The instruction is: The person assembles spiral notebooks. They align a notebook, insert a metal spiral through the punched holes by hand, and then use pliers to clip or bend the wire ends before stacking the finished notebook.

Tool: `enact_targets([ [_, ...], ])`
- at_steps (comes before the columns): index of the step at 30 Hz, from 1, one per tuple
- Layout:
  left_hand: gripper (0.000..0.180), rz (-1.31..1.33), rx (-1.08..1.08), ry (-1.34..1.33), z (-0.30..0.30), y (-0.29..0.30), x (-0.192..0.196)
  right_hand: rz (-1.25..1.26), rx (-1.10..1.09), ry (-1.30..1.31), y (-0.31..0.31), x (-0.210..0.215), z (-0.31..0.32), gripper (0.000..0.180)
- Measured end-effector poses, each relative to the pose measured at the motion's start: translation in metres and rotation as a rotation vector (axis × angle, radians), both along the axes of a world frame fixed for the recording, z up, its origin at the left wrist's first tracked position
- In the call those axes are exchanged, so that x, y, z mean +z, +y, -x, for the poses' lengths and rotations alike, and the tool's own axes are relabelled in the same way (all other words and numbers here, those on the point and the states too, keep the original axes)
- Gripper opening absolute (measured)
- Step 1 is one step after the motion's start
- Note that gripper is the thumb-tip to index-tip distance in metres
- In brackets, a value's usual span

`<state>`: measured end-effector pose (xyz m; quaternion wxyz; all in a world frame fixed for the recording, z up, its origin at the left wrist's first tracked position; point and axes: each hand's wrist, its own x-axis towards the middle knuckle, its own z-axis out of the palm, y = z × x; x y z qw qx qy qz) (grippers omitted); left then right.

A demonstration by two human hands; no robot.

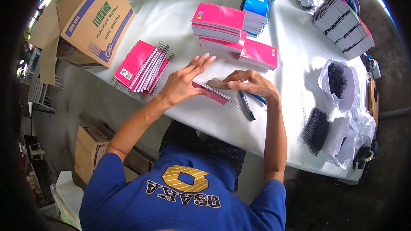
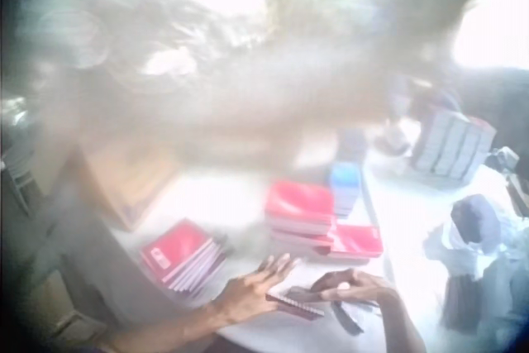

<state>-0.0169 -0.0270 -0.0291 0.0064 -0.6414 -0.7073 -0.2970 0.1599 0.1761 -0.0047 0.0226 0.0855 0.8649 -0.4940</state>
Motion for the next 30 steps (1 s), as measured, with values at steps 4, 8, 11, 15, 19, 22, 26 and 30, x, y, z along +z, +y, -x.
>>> enact_targets([
  [4,0.111,-0.191,0.013,-0.415,0.003,-0.006,-0.011,0.454,-0.076,0.304,-0.009,-0.009,-0.011,0.059],
  [8,0.108,-0.075,0.044,-0.808,0.001,-0.011,-0.023,0.133,-0.028,0.045,0.000,-0.003,-0.002,0.060],
  [11,0.104,-0.099,0.028,-0.793,-0.001,-0.014,-0.033,0.432,0.010,0.274,-0.007,-0.007,-0.003,0.061],
  [15,0.096,-0.190,-0.001,-0.790,-0.004,-0.010,-0.039,0.434,0.084,0.218,-0.003,-0.009,0.003,0.057],
  [19,0.099,-0.138,0.016,-0.804,-0.004,-0.012,-0.037,0.097,0.015,-0.051,-0.012,0.008,0.011,0.061],
  [22,0.102,-0.114,0.012,-0.849,-0.002,-0.011,-0.038,0.465,0.117,0.265,-0.014,0.000,0.010,0.058],
  [26,0.105,-0.063,0.023,-0.917,-0.002,-0.013,-0.035,0.212,-0.045,0.047,-0.018,0.018,0.018,0.069],
  [30,0.107,-0.105,0.007,-0.817,-0.003,-0.009,-0.040,0.071,-0.022,-0.048,-0.028,0.019,0.023,0.059],
])
